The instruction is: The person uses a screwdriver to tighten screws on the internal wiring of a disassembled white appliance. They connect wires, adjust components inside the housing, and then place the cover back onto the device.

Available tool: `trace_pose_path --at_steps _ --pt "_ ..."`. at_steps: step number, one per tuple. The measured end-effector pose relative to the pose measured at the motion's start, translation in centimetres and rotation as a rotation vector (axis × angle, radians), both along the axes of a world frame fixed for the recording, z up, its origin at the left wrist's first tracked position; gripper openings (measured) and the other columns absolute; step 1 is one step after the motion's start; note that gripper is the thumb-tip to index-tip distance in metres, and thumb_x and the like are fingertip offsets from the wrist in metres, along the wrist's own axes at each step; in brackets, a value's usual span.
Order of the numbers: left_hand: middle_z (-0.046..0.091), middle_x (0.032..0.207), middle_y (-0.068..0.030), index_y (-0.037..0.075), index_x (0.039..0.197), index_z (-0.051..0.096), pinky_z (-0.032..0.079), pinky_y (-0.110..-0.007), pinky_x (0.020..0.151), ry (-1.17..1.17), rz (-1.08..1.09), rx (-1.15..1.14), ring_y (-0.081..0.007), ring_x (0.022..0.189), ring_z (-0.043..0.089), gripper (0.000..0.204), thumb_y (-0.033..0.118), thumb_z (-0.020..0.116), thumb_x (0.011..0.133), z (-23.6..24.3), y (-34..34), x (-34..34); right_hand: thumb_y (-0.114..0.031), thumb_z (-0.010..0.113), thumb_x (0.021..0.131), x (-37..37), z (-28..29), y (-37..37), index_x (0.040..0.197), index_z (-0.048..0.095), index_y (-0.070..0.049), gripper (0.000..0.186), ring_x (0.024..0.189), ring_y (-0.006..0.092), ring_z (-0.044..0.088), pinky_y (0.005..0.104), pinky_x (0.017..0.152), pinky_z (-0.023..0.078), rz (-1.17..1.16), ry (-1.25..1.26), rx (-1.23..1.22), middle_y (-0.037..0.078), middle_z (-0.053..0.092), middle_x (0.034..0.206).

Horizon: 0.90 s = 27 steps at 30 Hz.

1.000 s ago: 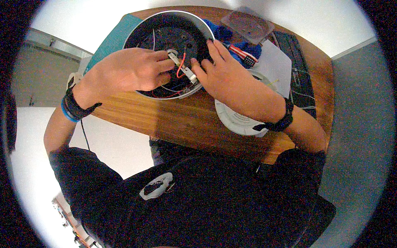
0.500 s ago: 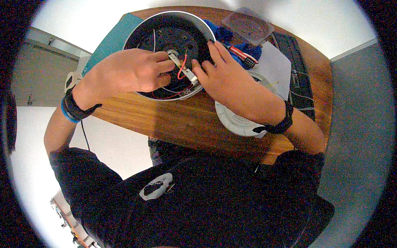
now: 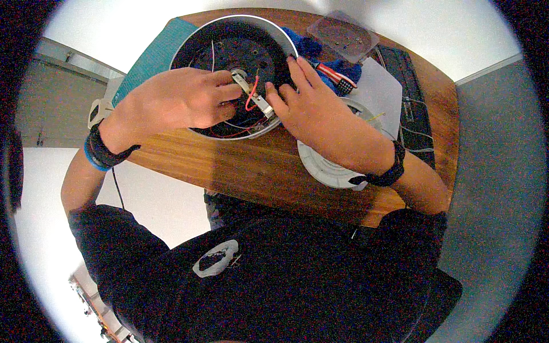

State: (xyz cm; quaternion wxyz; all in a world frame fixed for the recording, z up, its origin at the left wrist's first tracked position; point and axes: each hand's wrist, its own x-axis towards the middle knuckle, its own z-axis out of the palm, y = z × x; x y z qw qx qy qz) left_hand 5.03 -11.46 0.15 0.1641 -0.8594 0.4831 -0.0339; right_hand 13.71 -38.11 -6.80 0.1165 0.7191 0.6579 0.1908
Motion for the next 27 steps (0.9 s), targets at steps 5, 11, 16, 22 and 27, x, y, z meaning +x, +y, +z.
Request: trace_pose_path --at_steps 5,11,16,22,27 --pt "0.064 0.106 -0.009 0.004 0.093 0.07 0.067 -0.035 0.08 -0.014 0.032 0.045 -0.0249 0.105 0.07 0.016 0.018 0.068 0.085 -0.13 -0.08 -0.15 -0.024 0.068 0.091 -0.17 0.17 0.02 0.149 0.058 0.006 0.067 0.142 0.049 0.053 0.0594 0.13 0.03 -0.008 -0.015 -0.016 0.02 0.068 0.123" --pt "0.064 0.107 -0.009 0.004 0.092 0.069 0.066 -0.036 0.083 0.004 0.038 0.012 -0.0248 0.106 0.07 0.015 0.018 0.068 0.086 -0.14 -0.06 -0.1 -0.018 0.059 0.097 0.04 0.3 -0.18 0.148 0.058 0.007 0.057 0.139 0.0504 0.056 0.061 0.129 0.031 0.018 -0.012 -0.015 0.021 0.069 0.119" --pt "0.064 0.107 -0.0087 0.004 0.093 0.069 0.066 -0.036 0.084 0.034 0.042 0.019 -0.0246 0.107 0.07 0.016 0.018 0.067 0.086 0.04 0.06 -0.26 -0.017 0.059 0.097 -0.19 0.39 -0.01 0.149 0.058 0.008 0.057 0.139 0.0507 0.055 0.0614 0.129 0.031 0.02 -0.005 -0.02 0.022 0.069 0.12" --pt "0.065 0.108 -0.0075 0.004 0.098 0.073 0.066 -0.035 0.085 -0.003 0.036 0.05 -0.0238 0.107 0.07 0.019 0.018 0.068 0.085 -0.31 -0.1 -0.05 -0.018 0.058 0.097 -0.09 0.09 -0.11 0.148 0.058 0.007 0.057 0.139 0.0502 0.056 0.0611 0.129 0.031 0.008 0.002 -0.004 0.021 0.069 0.12" --pt "0.065 0.109 -0.0074 0.003 0.101 0.073 0.065 -0.034 0.088 -0.045 0.018 0.064 -0.0234 0.108 0.07 0.02 0.016 0.068 0.086 -0.46 -0.14 -0.27 -0.019 0.058 0.097 -0.14 0.19 -0.03 0.148 0.058 0.007 0.057 0.139 0.0501 0.056 0.0608 0.129 0.031 0.01 -0.003 -0.001 0.021 0.069 0.119"
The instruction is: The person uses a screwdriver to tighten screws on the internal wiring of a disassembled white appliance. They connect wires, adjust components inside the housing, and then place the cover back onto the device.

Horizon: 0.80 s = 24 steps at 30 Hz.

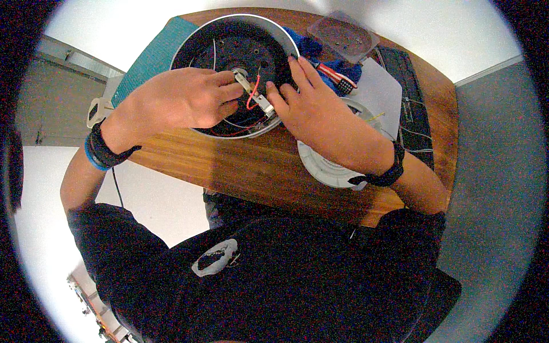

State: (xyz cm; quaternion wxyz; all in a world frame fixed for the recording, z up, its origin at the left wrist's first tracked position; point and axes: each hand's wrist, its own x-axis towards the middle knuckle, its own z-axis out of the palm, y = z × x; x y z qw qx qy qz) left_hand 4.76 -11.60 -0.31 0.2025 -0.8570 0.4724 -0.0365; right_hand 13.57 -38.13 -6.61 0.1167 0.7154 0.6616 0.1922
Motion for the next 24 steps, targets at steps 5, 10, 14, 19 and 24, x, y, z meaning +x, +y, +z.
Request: trace_pose_path --at_steps 5,10,14,19,24 --pt "0.065 0.112 -0.0077 0.003 0.109 0.071 0.062 -0.034 0.093 -0.018 0.028 -0.017 -0.0242 0.109 0.069 0.024 0.016 0.066 0.089 -0.3 0.1 -0.3 -0.019 0.058 0.097 -0.1 0.2 0.0 0.149 0.058 0.007 0.058 0.139 0.0503 0.055 0.0604 0.129 0.031 0.004 -0.018 -0.013 0.021 0.069 0.12" --pt "0.065 0.11 -0.0103 0.002 0.111 0.067 0.063 -0.038 0.093 0.07 0.084 -0.076 -0.0278 0.109 0.069 0.024 0.015 0.065 0.091 0.6 0.4 -0.4 -0.026 0.066 0.096 -0.1 0.5 -0.1 0.15 0.056 0.008 0.064 0.141 0.0508 0.053 0.0604 0.13 0.03 -0.015 -0.022 -0.055 0.022 0.069 0.124" --pt "0.066 0.107 -0.0123 0.002 0.109 0.063 0.063 -0.041 0.092 0.181 0.14 -0.209 -0.0311 0.11 0.069 0.02 0.013 0.064 0.092 1.5 1.2 -0.3 -0.037 0.082 0.087 0.4 0.7 -0.3 0.152 0.053 0.009 0.085 0.145 0.0509 0.05 0.0588 0.131 0.03 -0.027 0.16 -0.043 0.023 0.068 0.13" --pt "0.068 0.108 -0.0128 0.002 0.11 0.065 0.063 -0.042 0.09 0.215 0.177 -0.265 -0.0333 0.109 0.071 0.022 0.012 0.065 0.091 1.4 2.0 -0.1 -0.04 0.087 0.082 1.2 1.0 -0.7 0.154 0.048 0.009 0.096 0.147 0.0504 0.048 0.0568 0.132 0.03 0.016 0.34 -0.018 0.024 0.065 0.14" --pt "0.071 0.109 -0.0125 0.003 0.111 0.069 0.063 -0.042 0.088 0.197 0.182 -0.287 -0.0343 0.106 0.072 0.024 0.011 0.066 0.089 1.1 1.8 0.0 -0.041 0.088 0.082 1.0 1.2 -0.9 0.154 0.048 0.009 0.097 0.148 0.0502 0.047 0.0563 0.132 0.03 -0.001 0.32 -0.028 0.024 0.064 0.142"
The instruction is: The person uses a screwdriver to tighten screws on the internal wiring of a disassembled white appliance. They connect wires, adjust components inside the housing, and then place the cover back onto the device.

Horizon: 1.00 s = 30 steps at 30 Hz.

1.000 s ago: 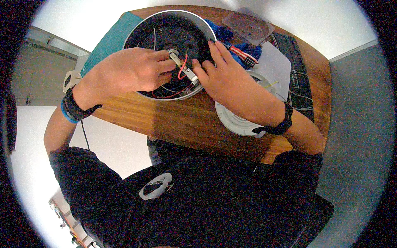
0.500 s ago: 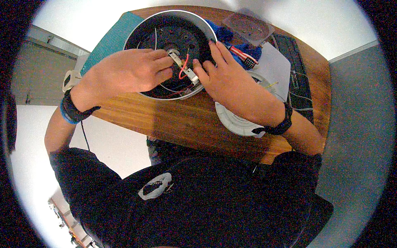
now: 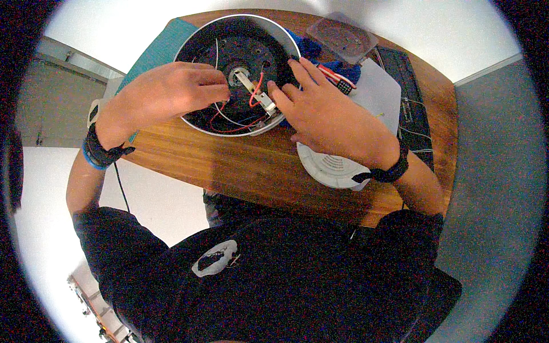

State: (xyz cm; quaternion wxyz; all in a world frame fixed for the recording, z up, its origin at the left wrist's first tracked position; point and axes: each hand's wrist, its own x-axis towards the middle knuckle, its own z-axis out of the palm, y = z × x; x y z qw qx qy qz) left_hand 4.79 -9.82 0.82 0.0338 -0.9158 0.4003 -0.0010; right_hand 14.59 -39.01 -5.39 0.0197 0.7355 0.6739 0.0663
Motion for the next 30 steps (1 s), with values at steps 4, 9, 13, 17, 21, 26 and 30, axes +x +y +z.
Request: trace_pose_path --at_steps 4,9,13,17,21,26,30 --pt "0.071 0.108 -0.0123 0.003 0.11 0.069 0.063 -0.042 0.086 -0.024 -0.003 -0.026 -0.0339 0.103 0.073 0.022 0.01 0.066 0.09 -0.2 0.2 0.0 -0.042 0.088 0.082 -0.1 0.0 0.0 0.154 0.049 0.009 0.097 0.148 0.05 0.047 0.0561 0.132 0.03 -0.007 -0.022 -0.004 0.024 0.064 0.141" --pt "0.071 0.104 -0.0133 0.003 0.108 0.071 0.063 -0.044 0.083 -0.014 0.029 -0.071 -0.0345 0.1 0.073 0.019 0.009 0.067 0.091 -0.2 -0.1 -0.1 -0.042 0.088 0.082 -0.1 -0.2 0.1 0.154 0.049 0.009 0.097 0.148 0.0501 0.046 0.0561 0.132 0.03 -0.011 -0.025 -0.003 0.024 0.065 0.141" --pt "0.07 0.104 -0.0152 0.002 0.111 0.072 0.061 -0.046 0.082 0.007 0.098 -0.113 -0.036 0.098 0.073 0.02 0.007 0.069 0.092 -0.3 0.0 -0.4 -0.041 0.088 0.083 -0.1 -0.1 0.1 0.155 0.048 0.01 0.096 0.148 0.0503 0.046 0.0561 0.132 0.029 -0.006 -0.026 -0.008 0.023 0.065 0.142" --pt "0.069 0.104 -0.0173 0.001 0.115 0.069 0.059 -0.048 0.081 -0.005 0.141 -0.172 -0.0392 0.095 0.073 0.022 0.006 0.071 0.093 0.1 -0.4 -0.5 -0.034 0.088 0.083 0.1 -0.1 0.1 0.149 0.053 0.007 0.086 0.146 0.0485 0.049 0.0542 0.131 0.032 0.008 -0.003 0.038 0.022 0.067 0.137" --pt "0.069 0.103 -0.0172 0.002 0.112 0.064 0.058 -0.049 0.08 0.0 0.106 -0.366 -0.0411 0.093 0.072 0.02 0.004 0.074 0.094 -0.2 -0.8 0.1 -0.016 0.081 0.088 2.1 0.6 0.2 0.138 0.059 0.0 0.057 0.132 0.0444 0.061 0.0506 0.117 0.046 0.056 0.262 0.147 0.022 0.07 0.129" --pt "0.07 0.098 -0.0138 0.004 0.106 0.062 0.058 -0.046 0.078 0.109 0.146 -0.606 -0.0373 0.093 0.075 0.024 0.003 0.081 0.091 -0.2 -1.2 0.6 0.004 0.069 0.096 3.4 1.2 1.2 0.129 0.069 -0.008 0.035 0.106 0.0315 0.076 0.041 0.088 0.061 -0.027 0.526 0.545 0.011 0.076 0.115" --pt "0.072 0.095 -0.01 0.004 0.105 0.062 0.058 -0.041 0.075 0.164 0.14 -0.76 -0.0334 0.089 0.075 0.027 0.005 0.085 0.09 -0.4 -1.9 0.8 -0.002 0.074 0.089 2.1 2.7 2.2 0.12 0.069 -0.006 0.032 0.103 0.0347 0.073 0.0426 0.089 0.061 0.084 0.451 0.628 0.013 0.072 0.109"
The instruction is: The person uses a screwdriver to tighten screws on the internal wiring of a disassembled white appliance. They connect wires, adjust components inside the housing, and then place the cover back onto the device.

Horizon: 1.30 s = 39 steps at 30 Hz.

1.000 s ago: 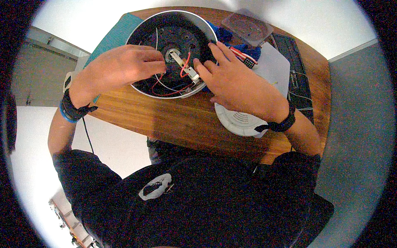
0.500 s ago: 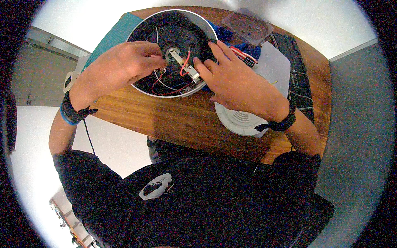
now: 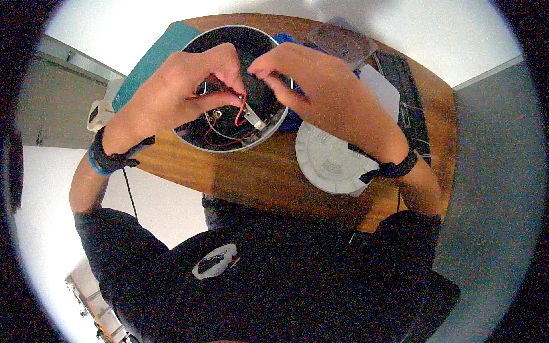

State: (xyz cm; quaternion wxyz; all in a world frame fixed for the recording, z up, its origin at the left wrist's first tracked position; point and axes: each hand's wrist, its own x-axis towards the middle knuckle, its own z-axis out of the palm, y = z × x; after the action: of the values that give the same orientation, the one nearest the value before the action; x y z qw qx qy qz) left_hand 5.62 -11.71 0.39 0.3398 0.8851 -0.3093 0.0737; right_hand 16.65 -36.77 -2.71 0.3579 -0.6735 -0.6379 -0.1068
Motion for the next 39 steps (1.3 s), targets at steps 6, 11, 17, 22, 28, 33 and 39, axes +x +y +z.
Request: trace_pose_path --at_steps 6,11,17,22,28,33,39 --pt "0.074 0.092 -0.0077 0.003 0.101 0.058 0.056 -0.036 0.07 0.075 0.061 -0.048 -0.0233 0.085 0.075 0.03 0.005 0.086 0.09 0.8 -0.7 -0.4 -0.01 0.068 0.092 -1.1 0.6 0.0 0.117 0.069 -0.007 0.025 0.099 0.0299 0.072 0.0404 0.083 0.06 0.078 -0.231 -0.062 0.008 0.068 0.107" --pt "0.075 0.094 -0.0061 0.004 0.104 0.059 0.06 -0.032 0.074 0.182 0.102 -0.131 -0.0166 0.089 0.075 0.029 0.005 0.086 0.092 0.4 -0.9 -0.4 -0.011 0.071 0.091 -0.9 0.8 0.1 0.112 0.07 -0.007 0.021 0.096 0.0297 0.071 0.0398 0.081 0.059 0.109 -0.257 0.006 0.008 0.068 0.104" --pt "0.075 0.097 -0.0057 0.004 0.109 0.062 0.061 -0.031 0.078 0.122 0.1 -0.129 -0.0176 0.092 0.076 0.031 0.009 0.087 0.092 0.2 -0.8 -0.4 -0.014 0.071 0.095 -0.4 0.2 0.1 0.106 0.066 -0.008 0.014 0.091 0.0308 0.07 0.0413 0.079 0.058 0.075 -0.245 0.029 0.009 0.064 0.098" --pt "0.072 0.109 -0.0107 0.004 0.113 0.063 0.06 -0.04 0.092 0.001 0.169 0.206 -0.0301 0.104 0.073 0.036 0.017 0.088 0.089 0.5 0.9 -0.8 -0.017 0.07 0.101 4.0 -0.8 -0.6 0.106 0.068 -0.004 0.014 0.094 0.0374 0.072 0.0474 0.081 0.059 -0.253 -0.036 -0.019 0.016 0.072 0.098" --pt "0.07 0.123 -0.0122 0.003 0.114 0.071 0.061 -0.045 0.102 -0.173 0.121 0.54 -0.0382 0.134 0.059 0.031 0.015 0.084 0.089 -1.5 2.3 -2.1 -0.024 0.071 0.101 16.8 -7.5 -3.9 0.108 0.071 -0.001 0.024 0.101 0.0442 0.072 0.0536 0.089 0.057 -0.607 -0.138 -0.375 0.024 0.074 0.104" --pt "0.067 0.125 -0.0173 0.003 0.12 0.067 0.052 -0.052 0.116 -0.064 0.13 0.551 -0.0464 0.137 0.055 0.035 0.013 0.081 0.089 -1.4 1.7 -2.6 -0.031 0.07 0.101 20.5 -10.6 -5.7 0.105 0.075 0.0 0.031 0.105 0.0467 0.071 0.0555 0.093 0.057 -0.721 -0.166 -0.543 0.026 0.074 0.108" --pt "0.064 0.134 -0.0176 0.001 0.128 0.063 0.052 -0.051 0.113 -0.019 0.125 0.461 -0.0451 0.136 0.058 0.045 0.009 0.081 0.087 -0.8 2.6 -2.6 -0.024 0.071 0.103 14.5 -8.9 -3.9 0.108 0.075 0.0 0.025 0.096 0.0401 0.072 0.0476 0.087 0.058 -0.504 -0.018 -0.552 0.021 0.076 0.106"
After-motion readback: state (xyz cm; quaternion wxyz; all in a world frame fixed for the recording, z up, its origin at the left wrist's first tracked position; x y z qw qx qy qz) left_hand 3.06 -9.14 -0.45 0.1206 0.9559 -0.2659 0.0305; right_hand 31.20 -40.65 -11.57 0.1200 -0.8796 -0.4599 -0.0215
